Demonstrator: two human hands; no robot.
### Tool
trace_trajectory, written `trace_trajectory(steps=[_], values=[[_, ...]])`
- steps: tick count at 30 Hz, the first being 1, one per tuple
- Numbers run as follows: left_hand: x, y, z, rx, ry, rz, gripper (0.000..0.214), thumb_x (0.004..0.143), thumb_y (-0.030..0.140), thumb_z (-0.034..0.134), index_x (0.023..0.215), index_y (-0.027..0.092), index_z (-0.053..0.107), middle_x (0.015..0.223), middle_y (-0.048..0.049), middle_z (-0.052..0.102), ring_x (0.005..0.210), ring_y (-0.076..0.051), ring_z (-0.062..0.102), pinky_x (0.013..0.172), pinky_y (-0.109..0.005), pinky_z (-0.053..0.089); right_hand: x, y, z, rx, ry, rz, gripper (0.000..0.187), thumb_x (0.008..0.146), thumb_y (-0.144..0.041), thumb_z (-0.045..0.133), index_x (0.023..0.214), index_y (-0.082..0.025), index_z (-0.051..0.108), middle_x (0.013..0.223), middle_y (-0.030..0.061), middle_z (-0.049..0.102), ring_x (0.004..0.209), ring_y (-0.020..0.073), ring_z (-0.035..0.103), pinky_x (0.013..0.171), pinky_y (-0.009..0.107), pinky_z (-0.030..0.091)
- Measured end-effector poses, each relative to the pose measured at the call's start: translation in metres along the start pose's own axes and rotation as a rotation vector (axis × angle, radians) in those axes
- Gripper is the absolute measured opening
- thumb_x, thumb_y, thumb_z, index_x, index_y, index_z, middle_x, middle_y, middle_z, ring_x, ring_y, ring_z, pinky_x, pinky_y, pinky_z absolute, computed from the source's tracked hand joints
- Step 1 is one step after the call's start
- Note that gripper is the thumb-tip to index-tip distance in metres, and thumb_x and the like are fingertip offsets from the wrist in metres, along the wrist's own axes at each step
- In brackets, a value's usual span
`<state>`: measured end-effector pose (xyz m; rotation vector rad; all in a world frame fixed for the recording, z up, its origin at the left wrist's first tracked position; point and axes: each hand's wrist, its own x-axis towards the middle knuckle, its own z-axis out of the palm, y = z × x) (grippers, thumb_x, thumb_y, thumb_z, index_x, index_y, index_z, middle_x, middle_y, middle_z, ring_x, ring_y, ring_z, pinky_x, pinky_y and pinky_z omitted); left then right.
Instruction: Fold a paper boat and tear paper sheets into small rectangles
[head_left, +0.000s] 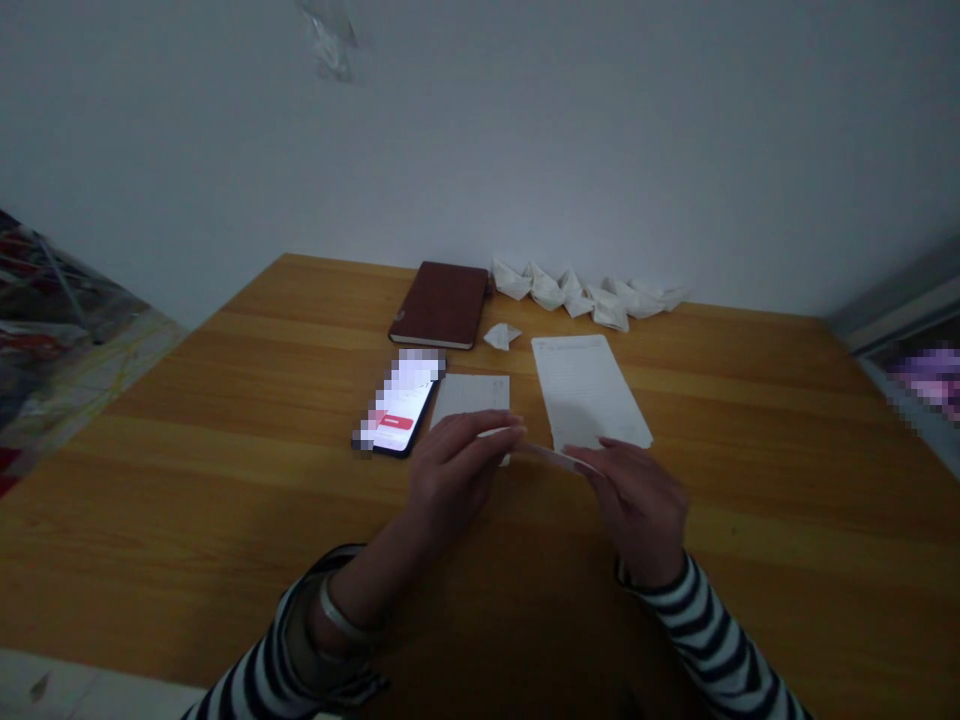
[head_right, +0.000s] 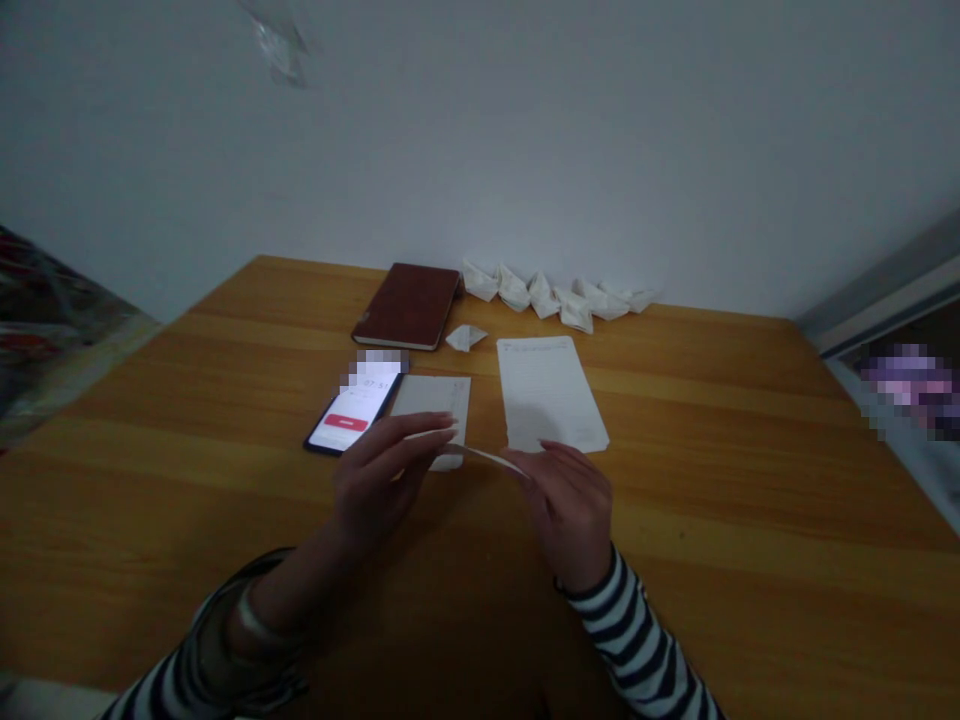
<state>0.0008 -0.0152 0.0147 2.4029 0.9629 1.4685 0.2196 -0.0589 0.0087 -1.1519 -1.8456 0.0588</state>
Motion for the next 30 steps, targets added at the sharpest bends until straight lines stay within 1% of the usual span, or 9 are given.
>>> trace_trajectory(steps=[5, 10, 13, 16, 19, 22, 25, 28, 30], values=[[0.000, 0.010, 0.000, 0.067, -0.110, 0.159, 0.027, 0.088, 0.008, 0.061, 0.112, 0.021, 0.064, 0.113, -0.0057, 0.073, 0.108, -0.018, 0.066, 0.108, -0.045, 0.038, -0.004, -0.004, 0.005, -0.024, -0.010, -0.096, 0.032, 0.085, 0.000, 0.057, 0.107, -0.019, 0.069, 0.095, 0.0038, 0.077, 0.084, 0.0149, 0.073, 0.092, 0.035, 0.054], [0.003, 0.014, -0.003, 0.032, -0.192, 0.160, 0.027, 0.090, 0.010, 0.059, 0.115, 0.021, 0.063, 0.110, -0.0046, 0.074, 0.105, -0.018, 0.068, 0.112, -0.049, 0.030, -0.007, -0.001, 0.008, 0.011, 0.001, -0.042, 0.034, 0.086, -0.002, 0.054, 0.108, -0.023, 0.068, 0.096, 0.0013, 0.077, 0.085, 0.0151, 0.072, 0.094, 0.037, 0.053], [0.007, 0.012, -0.008, -0.135, -0.230, 0.032, 0.014, 0.090, 0.016, 0.061, 0.100, 0.021, 0.069, 0.096, -0.0029, 0.076, 0.087, -0.016, 0.070, 0.099, -0.041, 0.044, 0.000, 0.005, 0.001, 0.097, 0.002, 0.038, 0.029, 0.089, -0.006, 0.052, 0.102, -0.026, 0.069, 0.097, 0.0011, 0.076, 0.092, 0.0176, 0.070, 0.097, 0.042, 0.050], [0.012, 0.014, -0.009, -0.437, -0.354, -0.253, 0.016, 0.093, 0.023, 0.058, 0.085, 0.018, 0.071, 0.080, -0.0031, 0.074, 0.075, -0.014, 0.068, 0.075, -0.030, 0.052, 0.009, 0.010, -0.007, 0.340, -0.009, 0.149, 0.021, 0.095, -0.017, 0.048, 0.088, -0.025, 0.067, 0.099, 0.0035, 0.074, 0.106, 0.0220, 0.065, 0.097, 0.046, 0.049], [0.011, 0.016, -0.002, -0.624, -0.393, -0.519, 0.016, 0.091, 0.031, 0.061, 0.090, 0.017, 0.069, 0.087, -0.0058, 0.073, 0.082, -0.016, 0.068, 0.076, -0.029, 0.053, 0.013, 0.009, -0.003, 0.587, -0.052, 0.234, 0.026, 0.098, -0.029, 0.044, 0.078, -0.024, 0.061, 0.113, 0.0059, 0.068, 0.120, 0.0242, 0.057, 0.104, 0.051, 0.043], [0.003, 0.016, 0.013, -0.804, -0.426, -0.605, 0.030, 0.086, 0.041, 0.064, 0.104, 0.017, 0.065, 0.101, -0.0098, 0.069, 0.094, -0.020, 0.065, 0.083, -0.034, 0.052, 0.007, 0.002, 0.012, 0.731, -0.125, 0.253, 0.032, 0.097, -0.039, 0.045, 0.072, -0.024, 0.058, 0.131, 0.0058, 0.059, 0.129, 0.0241, 0.051, 0.111, 0.053, 0.035], [-0.003, 0.016, 0.022, -0.943, -0.499, -0.672, 0.032, 0.082, 0.046, 0.067, 0.093, 0.016, 0.066, 0.087, -0.0068, 0.067, 0.079, -0.017, 0.063, 0.069, -0.029, 0.051, 0.000, -0.005, 0.027, 0.772, -0.164, 0.306, 0.033, 0.093, -0.044, 0.053, 0.069, -0.023, 0.057, 0.140, 0.0058, 0.053, 0.130, 0.0246, 0.050, 0.111, 0.051, 0.036], [-0.001, 0.016, 0.019, -0.917, -0.464, -0.774, 0.030, 0.082, 0.042, 0.067, 0.071, 0.015, 0.063, 0.064, -0.0003, 0.061, 0.057, -0.011, 0.054, 0.053, -0.022, 0.043, 0.000, -0.003, 0.027, 0.786, -0.137, 0.380, 0.019, 0.088, -0.044, 0.061, 0.086, -0.026, 0.067, 0.144, 0.0068, 0.051, 0.133, 0.0256, 0.048, 0.111, 0.052, 0.036], [0.003, 0.013, 0.013, -0.742, -0.324, -0.759, 0.029, 0.082, 0.037, 0.068, 0.065, 0.015, 0.062, 0.060, 0.0009, 0.060, 0.055, -0.010, 0.053, 0.052, -0.021, 0.042, 0.004, 0.004, 0.018, 0.794, -0.111, 0.442, 0.028, 0.092, -0.045, 0.055, 0.111, -0.028, 0.067, 0.144, 0.0090, 0.051, 0.134, 0.0251, 0.047, 0.110, 0.051, 0.039]])
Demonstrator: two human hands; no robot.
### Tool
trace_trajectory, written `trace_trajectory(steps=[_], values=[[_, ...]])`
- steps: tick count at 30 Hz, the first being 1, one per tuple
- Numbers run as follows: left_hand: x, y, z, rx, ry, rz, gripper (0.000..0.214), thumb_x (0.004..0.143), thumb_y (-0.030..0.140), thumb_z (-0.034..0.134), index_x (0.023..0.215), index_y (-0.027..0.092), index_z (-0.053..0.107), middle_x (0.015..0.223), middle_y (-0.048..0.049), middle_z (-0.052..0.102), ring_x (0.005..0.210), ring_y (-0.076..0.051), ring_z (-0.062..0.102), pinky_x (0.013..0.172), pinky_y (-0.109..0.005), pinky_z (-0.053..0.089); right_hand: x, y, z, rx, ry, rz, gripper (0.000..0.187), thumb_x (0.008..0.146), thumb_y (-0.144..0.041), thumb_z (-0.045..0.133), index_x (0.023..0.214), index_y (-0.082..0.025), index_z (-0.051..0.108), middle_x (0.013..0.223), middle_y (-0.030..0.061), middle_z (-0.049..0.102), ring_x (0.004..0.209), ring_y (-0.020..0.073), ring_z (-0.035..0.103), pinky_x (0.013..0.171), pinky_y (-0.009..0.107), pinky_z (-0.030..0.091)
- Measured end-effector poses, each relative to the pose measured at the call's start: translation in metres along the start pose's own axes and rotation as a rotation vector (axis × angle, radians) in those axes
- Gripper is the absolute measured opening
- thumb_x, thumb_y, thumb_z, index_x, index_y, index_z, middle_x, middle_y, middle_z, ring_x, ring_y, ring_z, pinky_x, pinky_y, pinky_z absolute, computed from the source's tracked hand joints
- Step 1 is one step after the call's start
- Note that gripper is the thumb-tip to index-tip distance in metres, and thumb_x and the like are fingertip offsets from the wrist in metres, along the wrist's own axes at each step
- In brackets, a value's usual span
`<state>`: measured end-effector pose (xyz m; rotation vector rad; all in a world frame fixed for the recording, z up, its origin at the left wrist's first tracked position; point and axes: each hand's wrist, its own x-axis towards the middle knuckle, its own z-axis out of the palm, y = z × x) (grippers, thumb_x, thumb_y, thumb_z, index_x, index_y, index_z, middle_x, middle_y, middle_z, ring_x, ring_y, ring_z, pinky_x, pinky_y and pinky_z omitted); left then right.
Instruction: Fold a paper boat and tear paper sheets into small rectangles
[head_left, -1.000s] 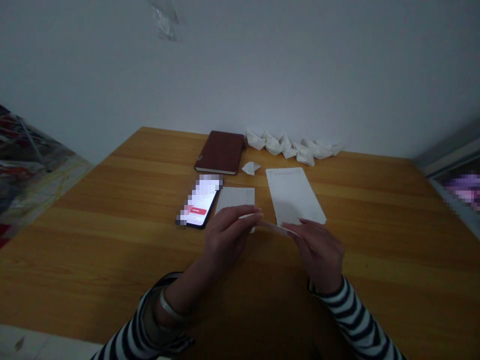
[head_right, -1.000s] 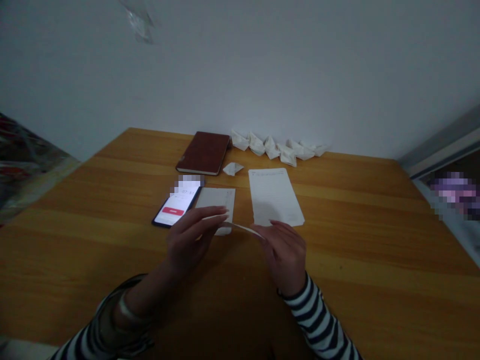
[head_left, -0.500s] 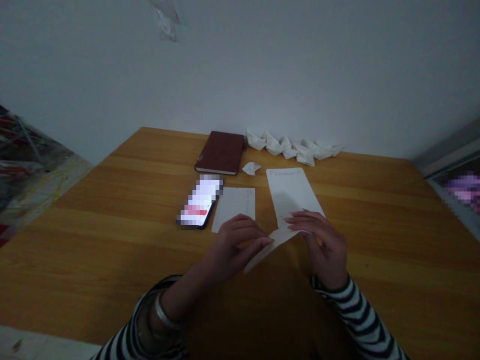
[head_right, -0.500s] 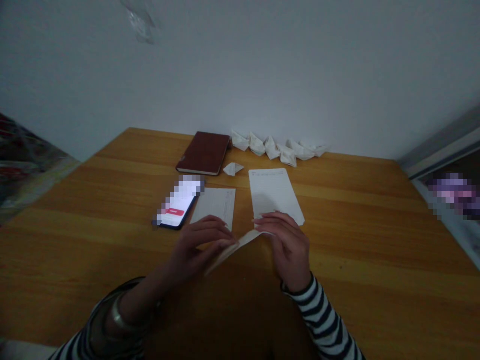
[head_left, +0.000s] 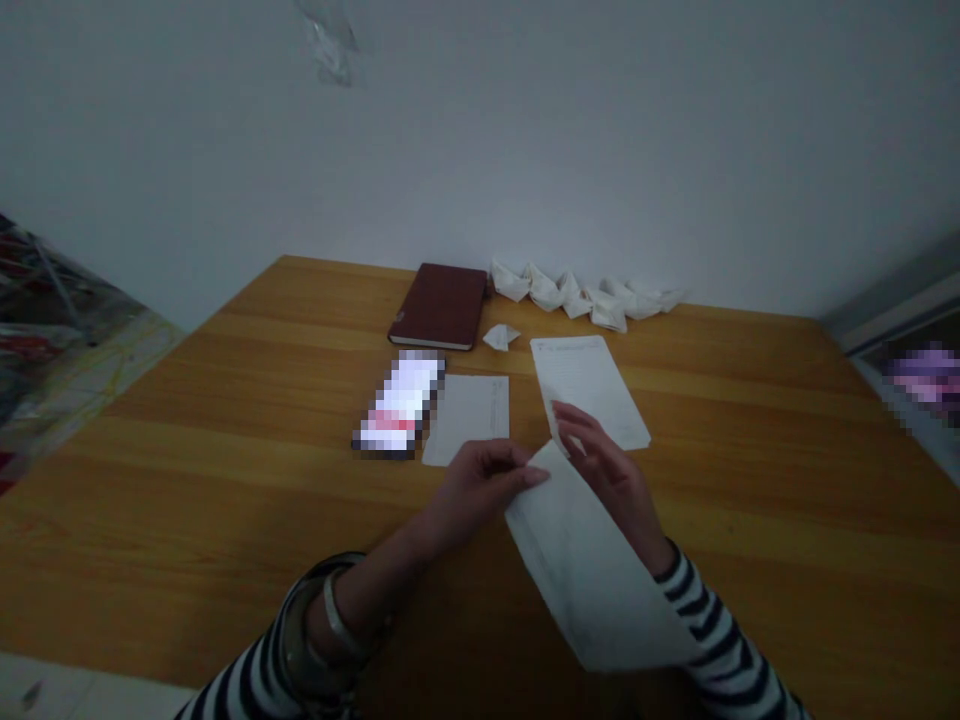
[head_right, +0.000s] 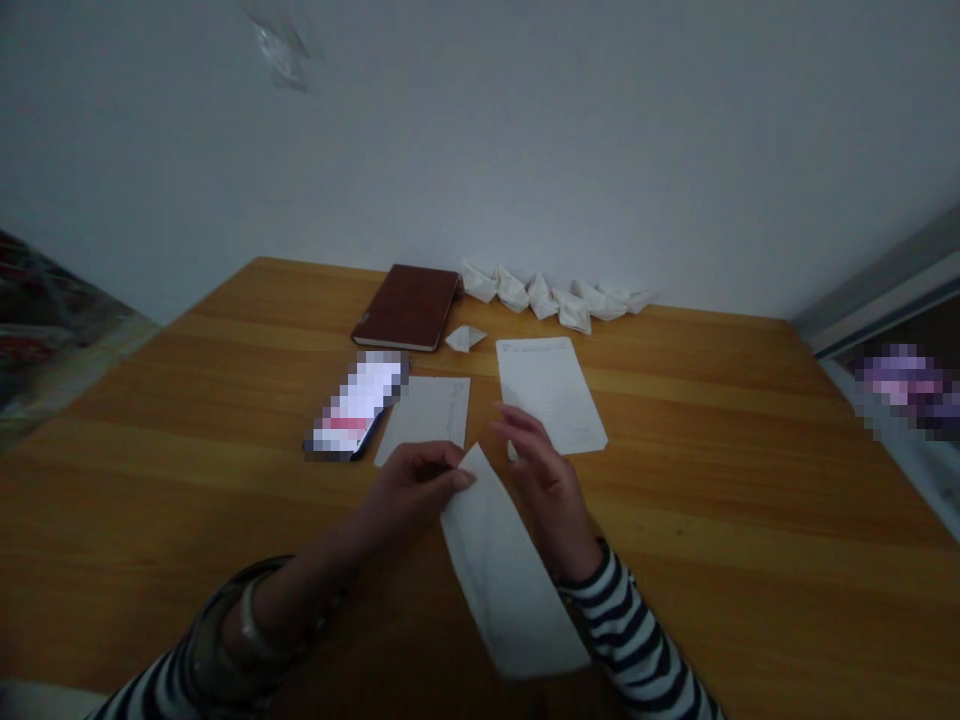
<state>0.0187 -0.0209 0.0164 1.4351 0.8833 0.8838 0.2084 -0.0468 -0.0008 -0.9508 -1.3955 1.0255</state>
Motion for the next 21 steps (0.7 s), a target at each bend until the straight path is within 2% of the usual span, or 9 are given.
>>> trace_trajectory(steps=[1, 3, 6, 8, 11, 14, 17, 19, 21], values=[[0.001, 0.002, -0.004, 0.093, 0.105, 0.062, 0.026, 0.082, 0.034, 0.069, 0.065, 0.015, 0.063, 0.061, 0.0009, 0.062, 0.056, -0.011, 0.055, 0.053, -0.022, 0.042, 0.002, -0.003, -0.006, 0.000, 0.012, 0.031, 0.032, 0.094, -0.045, 0.051, 0.118, -0.027, 0.065, 0.141, 0.0100, 0.054, 0.132, 0.0248, 0.049, 0.109, 0.049, 0.040], [0.002, 0.004, -0.010, 0.292, 0.289, 0.216, 0.020, 0.081, 0.029, 0.071, 0.067, 0.016, 0.066, 0.063, 0.0009, 0.065, 0.059, -0.012, 0.058, 0.056, -0.022, 0.044, 0.003, -0.009, -0.018, -0.040, 0.023, 0.094, 0.030, 0.094, -0.042, 0.052, 0.110, -0.025, 0.071, 0.126, 0.0095, 0.066, 0.119, 0.0238, 0.061, 0.102, 0.043, 0.048], [0.001, 0.002, -0.013, 0.487, 0.416, 0.449, 0.009, 0.081, 0.023, 0.072, 0.075, 0.018, 0.069, 0.068, -0.0001, 0.069, 0.064, -0.013, 0.062, 0.059, -0.024, 0.048, 0.001, -0.016, -0.023, -0.195, 0.065, 0.145, 0.015, 0.085, -0.036, 0.068, 0.091, -0.025, 0.076, 0.095, 0.0052, 0.078, 0.089, 0.0213, 0.073, 0.081, 0.034, 0.058], [-0.001, 0.000, -0.010, 0.547, 0.411, 0.578, 0.004, 0.083, 0.020, 0.071, 0.079, 0.018, 0.069, 0.072, -0.0013, 0.071, 0.069, -0.015, 0.065, 0.064, -0.026, 0.051, -0.002, -0.018, -0.019, -0.325, 0.159, 0.108, 0.010, 0.080, -0.032, 0.073, 0.086, -0.025, 0.077, 0.087, 0.0040, 0.078, 0.081, 0.0211, 0.074, 0.075, 0.033, 0.059], [-0.004, -0.004, -0.003, 0.601, 0.330, 0.655, 0.004, 0.085, 0.015, 0.067, 0.084, 0.019, 0.068, 0.077, -0.0023, 0.073, 0.072, -0.015, 0.066, 0.071, -0.030, 0.053, -0.006, -0.022, -0.011, -0.519, 0.282, -0.067, 0.006, 0.082, -0.026, 0.071, 0.085, -0.025, 0.076, 0.085, 0.0029, 0.078, 0.081, 0.0208, 0.074, 0.082, 0.038, 0.058], [-0.006, -0.007, 0.000, 0.660, 0.300, 0.649, 0.014, 0.085, 0.014, 0.066, 0.098, 0.020, 0.067, 0.084, -0.0041, 0.074, 0.076, -0.016, 0.066, 0.073, -0.032, 0.054, -0.006, -0.026, -0.011, -0.678, 0.179, -0.276, 0.012, 0.085, -0.018, 0.067, 0.090, -0.026, 0.074, 0.087, -0.0003, 0.078, 0.076, 0.0168, 0.073, 0.099, 0.044, 0.050], [-0.008, -0.009, -0.002, 0.669, 0.281, 0.701, 0.023, 0.085, 0.011, 0.065, 0.107, 0.021, 0.066, 0.087, -0.0040, 0.073, 0.078, -0.016, 0.067, 0.075, -0.032, 0.054, -0.005, -0.029, -0.014, -0.772, 0.019, -0.374, 0.022, 0.087, -0.009, 0.060, 0.094, -0.026, 0.072, 0.088, -0.0028, 0.078, 0.074, 0.0131, 0.072, 0.108, 0.046, 0.042], [-0.009, -0.011, -0.004, 0.679, 0.272, 0.775, 0.021, 0.086, 0.008, 0.063, 0.103, 0.020, 0.066, 0.086, -0.0029, 0.074, 0.076, -0.014, 0.067, 0.076, -0.032, 0.053, -0.005, -0.029, -0.013, -0.818, -0.004, -0.414, 0.026, 0.088, -0.005, 0.057, 0.096, -0.025, 0.071, 0.091, -0.0030, 0.078, 0.079, 0.0131, 0.072, 0.111, 0.047, 0.038], [-0.009, -0.013, -0.005, 0.724, 0.264, 0.820, 0.022, 0.087, 0.006, 0.061, 0.103, 0.020, 0.066, 0.088, -0.0032, 0.074, 0.077, -0.014, 0.068, 0.081, -0.032, 0.054, -0.006, -0.028, -0.010, -0.881, 0.026, -0.450, 0.025, 0.088, -0.005, 0.057, 0.099, -0.024, 0.070, 0.093, -0.0024, 0.078, 0.083, 0.0138, 0.072, 0.113, 0.047, 0.035]])
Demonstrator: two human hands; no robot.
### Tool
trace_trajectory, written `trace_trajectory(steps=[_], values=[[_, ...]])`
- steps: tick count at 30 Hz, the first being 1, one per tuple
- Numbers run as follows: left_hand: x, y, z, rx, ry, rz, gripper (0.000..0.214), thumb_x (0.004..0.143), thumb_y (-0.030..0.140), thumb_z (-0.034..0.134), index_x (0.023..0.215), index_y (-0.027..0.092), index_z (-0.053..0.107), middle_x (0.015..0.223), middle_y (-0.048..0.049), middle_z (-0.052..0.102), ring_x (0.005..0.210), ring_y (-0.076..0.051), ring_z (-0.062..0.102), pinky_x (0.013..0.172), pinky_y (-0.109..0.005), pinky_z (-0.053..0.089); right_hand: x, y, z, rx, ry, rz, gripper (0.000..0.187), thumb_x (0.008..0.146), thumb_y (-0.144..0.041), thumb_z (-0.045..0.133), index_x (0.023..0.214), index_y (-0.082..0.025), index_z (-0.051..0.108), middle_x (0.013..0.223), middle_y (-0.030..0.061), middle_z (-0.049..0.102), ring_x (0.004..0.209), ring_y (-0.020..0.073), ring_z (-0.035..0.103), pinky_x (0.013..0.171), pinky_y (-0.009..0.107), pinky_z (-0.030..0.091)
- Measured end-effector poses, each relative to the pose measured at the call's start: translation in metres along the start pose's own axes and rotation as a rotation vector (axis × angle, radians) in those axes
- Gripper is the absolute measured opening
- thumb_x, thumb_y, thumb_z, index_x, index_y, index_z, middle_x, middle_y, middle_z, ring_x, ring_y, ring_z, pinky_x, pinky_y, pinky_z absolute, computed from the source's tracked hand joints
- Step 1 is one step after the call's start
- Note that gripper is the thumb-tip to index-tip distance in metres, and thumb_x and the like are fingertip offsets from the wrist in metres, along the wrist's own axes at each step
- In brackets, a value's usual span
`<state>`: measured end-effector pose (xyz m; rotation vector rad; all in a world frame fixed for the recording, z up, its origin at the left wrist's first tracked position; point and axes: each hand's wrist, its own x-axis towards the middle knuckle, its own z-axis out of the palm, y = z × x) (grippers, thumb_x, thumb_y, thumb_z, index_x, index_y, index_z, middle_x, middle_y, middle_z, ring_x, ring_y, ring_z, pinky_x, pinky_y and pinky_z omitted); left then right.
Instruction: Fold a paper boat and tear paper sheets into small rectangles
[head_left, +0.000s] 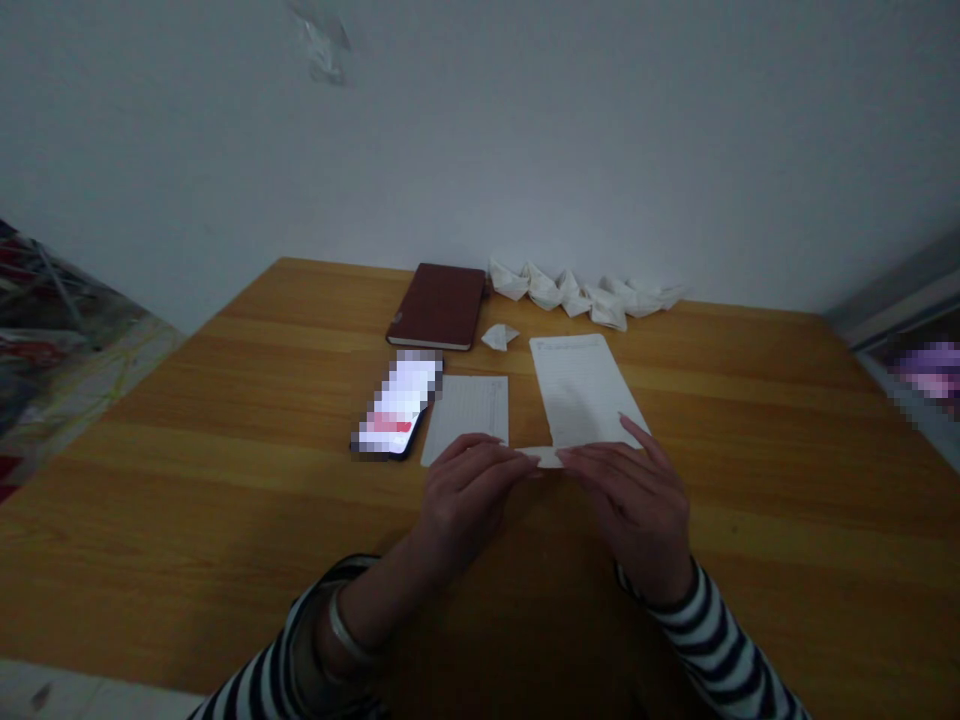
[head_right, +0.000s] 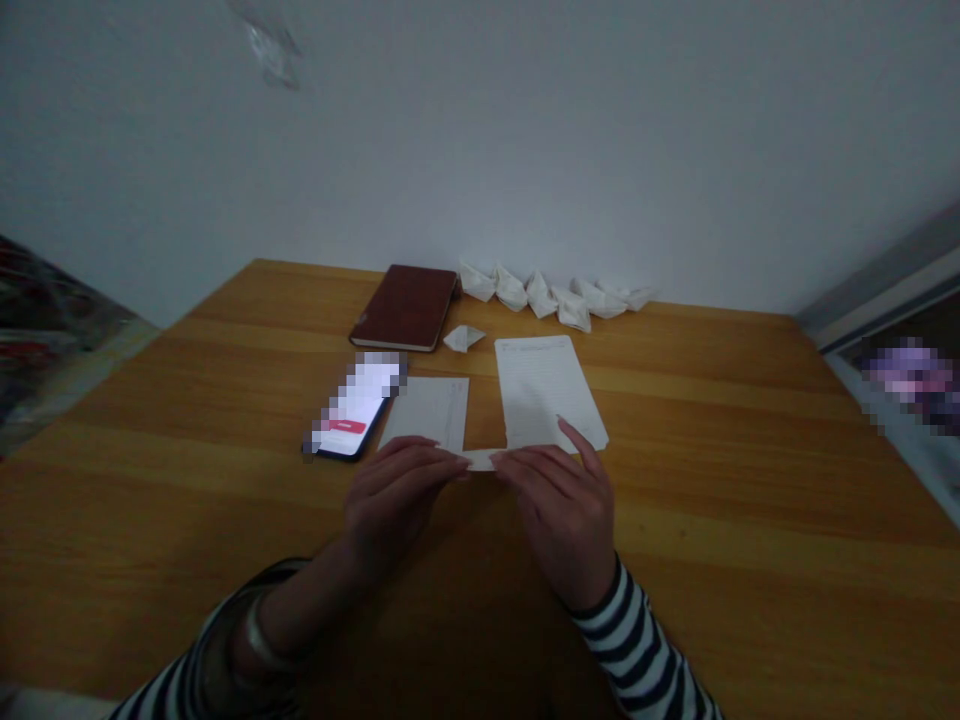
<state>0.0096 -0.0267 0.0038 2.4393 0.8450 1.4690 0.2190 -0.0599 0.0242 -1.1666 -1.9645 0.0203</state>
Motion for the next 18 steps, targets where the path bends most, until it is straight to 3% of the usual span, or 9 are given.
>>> trace_trajectory(steps=[4, 9, 14, 18], values=[[-0.001, -0.001, -0.001, 0.116, -0.075, 0.034, 0.026, 0.087, 0.006, 0.059, 0.109, 0.018, 0.064, 0.095, -0.0050, 0.075, 0.085, -0.014, 0.070, 0.089, -0.035, 0.052, -0.002, -0.001, 0.003, -0.133, 0.011, -0.027, 0.023, 0.089, -0.009, 0.058, 0.103, -0.024, 0.069, 0.095, -0.0023, 0.078, 0.085, 0.0148, 0.072, 0.114, 0.046, 0.033], [0.002, 0.004, -0.005, 0.240, -0.075, 0.063, 0.024, 0.086, 0.007, 0.061, 0.106, 0.019, 0.065, 0.090, -0.0028, 0.076, 0.078, -0.013, 0.070, 0.087, -0.034, 0.051, -0.001, -0.003, 0.001, -0.227, 0.039, -0.059, 0.023, 0.086, -0.013, 0.064, 0.105, -0.025, 0.069, 0.099, -0.0016, 0.077, 0.092, 0.0190, 0.072, 0.115, 0.051, 0.028], [0.002, 0.007, -0.006, 0.241, -0.105, 0.105, 0.024, 0.089, 0.008, 0.057, 0.109, 0.018, 0.064, 0.099, -0.0043, 0.076, 0.090, -0.015, 0.070, 0.095, -0.036, 0.048, 0.003, -0.022, 0.005, -0.191, 0.036, -0.069, 0.020, 0.087, -0.012, 0.063, 0.103, -0.024, 0.068, 0.101, -0.0003, 0.077, 0.095, 0.0193, 0.072, 0.112, 0.048, 0.033], [0.001, 0.008, -0.005, 0.229, -0.089, 0.104, 0.020, 0.088, 0.009, 0.058, 0.105, 0.019, 0.064, 0.093, -0.0031, 0.076, 0.083, -0.014, 0.070, 0.093, -0.035, 0.048, 0.005, -0.028, 0.009, -0.185, 0.051, -0.059, 0.016, 0.084, -0.012, 0.066, 0.098, -0.021, 0.066, 0.096, 0.0010, 0.078, 0.093, 0.0195, 0.072, 0.113, 0.049, 0.031]])
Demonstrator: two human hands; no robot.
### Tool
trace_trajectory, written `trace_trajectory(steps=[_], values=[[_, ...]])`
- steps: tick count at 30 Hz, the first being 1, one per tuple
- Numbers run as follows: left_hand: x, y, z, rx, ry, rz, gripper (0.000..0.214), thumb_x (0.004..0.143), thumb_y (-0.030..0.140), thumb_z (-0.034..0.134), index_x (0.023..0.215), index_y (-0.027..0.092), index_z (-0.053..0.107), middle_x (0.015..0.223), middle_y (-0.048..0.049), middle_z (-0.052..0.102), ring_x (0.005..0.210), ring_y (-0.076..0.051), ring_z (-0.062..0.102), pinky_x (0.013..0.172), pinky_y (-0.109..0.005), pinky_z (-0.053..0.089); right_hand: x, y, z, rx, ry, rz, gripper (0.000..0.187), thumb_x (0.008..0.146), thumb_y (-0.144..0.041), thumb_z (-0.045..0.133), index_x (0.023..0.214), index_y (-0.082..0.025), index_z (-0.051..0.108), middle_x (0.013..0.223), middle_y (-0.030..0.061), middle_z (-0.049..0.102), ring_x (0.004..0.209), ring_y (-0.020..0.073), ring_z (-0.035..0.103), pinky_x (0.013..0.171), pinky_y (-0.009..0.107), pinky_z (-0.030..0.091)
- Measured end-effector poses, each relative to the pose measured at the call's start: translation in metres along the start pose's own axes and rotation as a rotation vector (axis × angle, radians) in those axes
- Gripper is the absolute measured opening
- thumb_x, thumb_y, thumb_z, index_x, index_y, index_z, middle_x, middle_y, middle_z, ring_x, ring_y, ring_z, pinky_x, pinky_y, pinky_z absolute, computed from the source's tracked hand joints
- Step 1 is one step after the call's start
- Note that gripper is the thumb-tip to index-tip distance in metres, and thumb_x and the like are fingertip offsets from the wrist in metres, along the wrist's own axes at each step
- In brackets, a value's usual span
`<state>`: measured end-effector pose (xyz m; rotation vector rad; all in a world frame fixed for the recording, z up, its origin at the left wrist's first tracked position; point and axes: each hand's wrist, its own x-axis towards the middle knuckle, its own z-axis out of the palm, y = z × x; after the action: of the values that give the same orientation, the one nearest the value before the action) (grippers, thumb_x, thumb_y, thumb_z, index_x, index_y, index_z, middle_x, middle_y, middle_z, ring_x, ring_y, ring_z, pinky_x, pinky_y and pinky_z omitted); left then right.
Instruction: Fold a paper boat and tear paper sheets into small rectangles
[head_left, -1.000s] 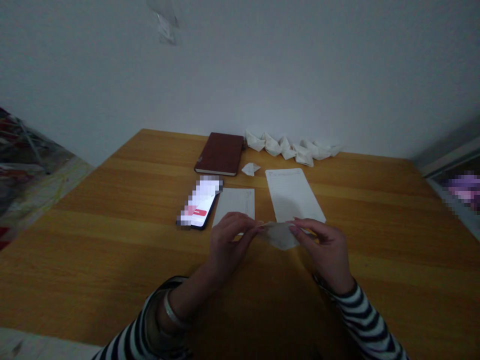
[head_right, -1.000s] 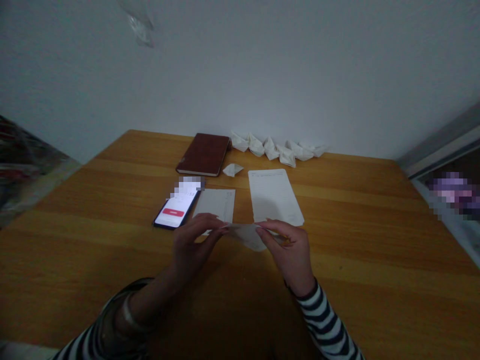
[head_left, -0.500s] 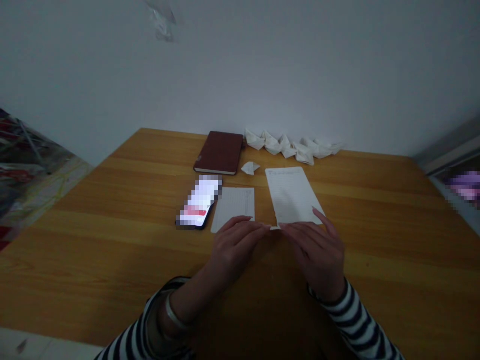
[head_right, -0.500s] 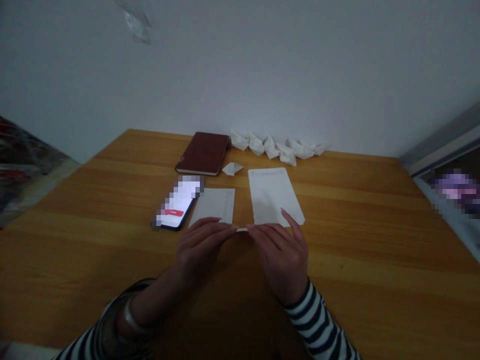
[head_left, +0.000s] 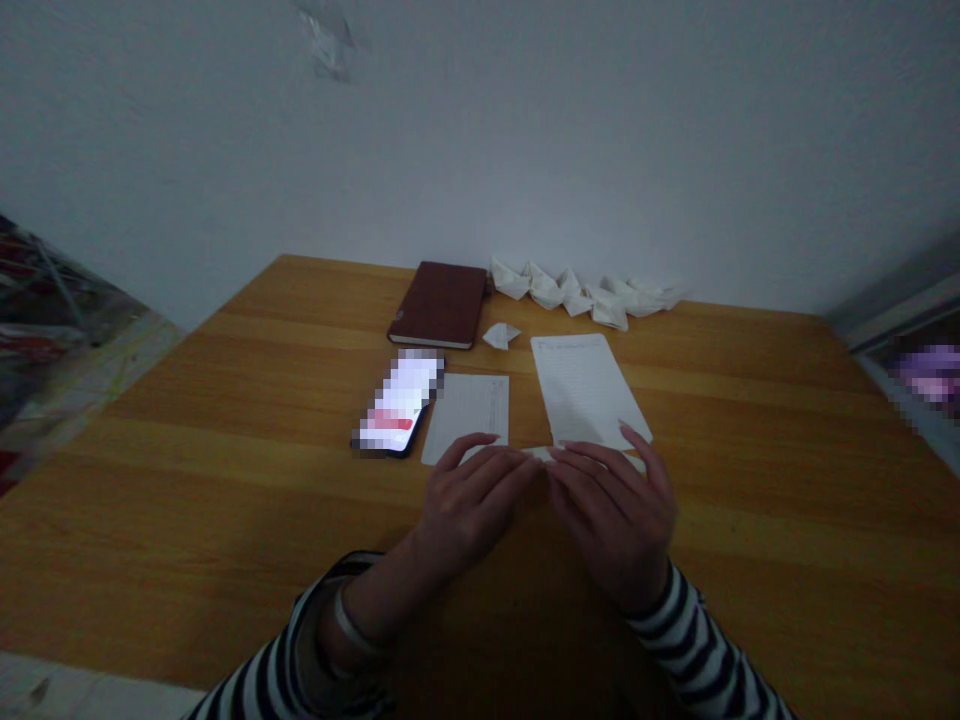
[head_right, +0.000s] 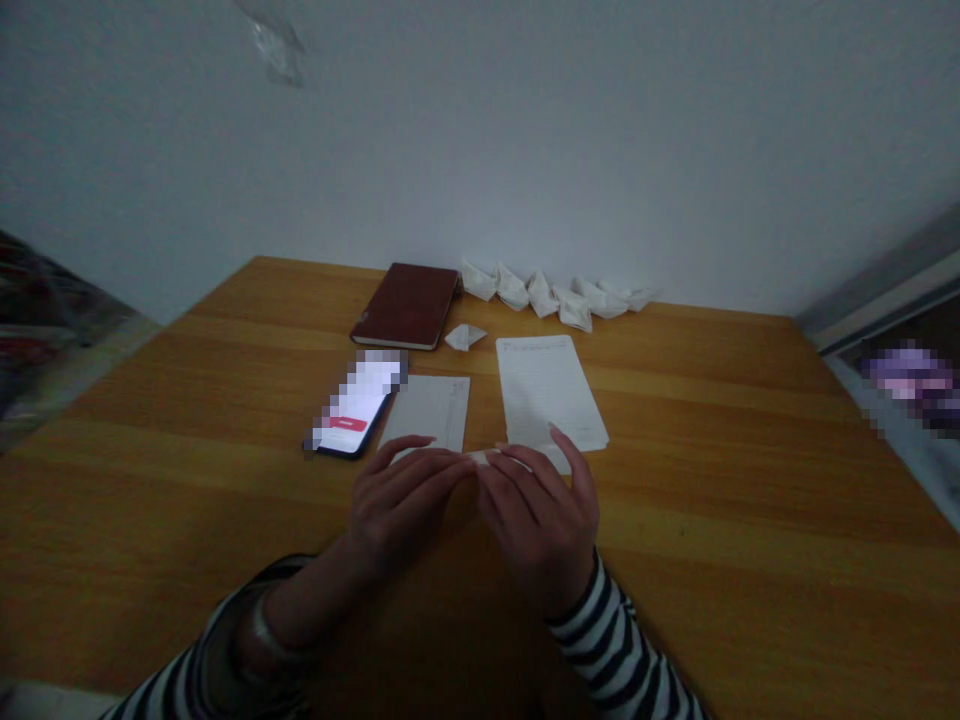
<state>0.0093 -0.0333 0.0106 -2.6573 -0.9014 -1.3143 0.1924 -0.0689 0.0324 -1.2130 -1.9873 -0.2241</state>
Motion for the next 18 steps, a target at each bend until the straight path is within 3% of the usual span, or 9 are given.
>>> trace_trajectory(steps=[9, 18], values=[[0.001, -0.003, -0.001, -0.014, 0.038, -0.041, 0.019, 0.084, 0.005, 0.058, 0.096, 0.019, 0.064, 0.080, -0.0021, 0.072, 0.072, -0.014, 0.067, 0.086, -0.035, 0.048, 0.000, 0.011, 0.000, -0.003, 0.028, 0.000, 0.015, 0.083, -0.013, 0.065, 0.093, -0.024, 0.063, 0.087, -0.0036, 0.078, 0.085, 0.0174, 0.074, 0.114, 0.052, 0.028], [0.012, -0.013, -0.013, 0.064, 0.153, -0.070, 0.021, 0.083, 0.003, 0.059, 0.093, 0.020, 0.066, 0.075, 0.0005, 0.071, 0.065, -0.012, 0.064, 0.084, -0.035, 0.048, 0.000, 0.046, -0.016, -0.085, 0.115, 0.081, 0.014, 0.080, -0.014, 0.067, 0.088, -0.025, 0.066, 0.082, -0.0031, 0.077, 0.077, 0.0196, 0.074, 0.113, 0.057, 0.029]])
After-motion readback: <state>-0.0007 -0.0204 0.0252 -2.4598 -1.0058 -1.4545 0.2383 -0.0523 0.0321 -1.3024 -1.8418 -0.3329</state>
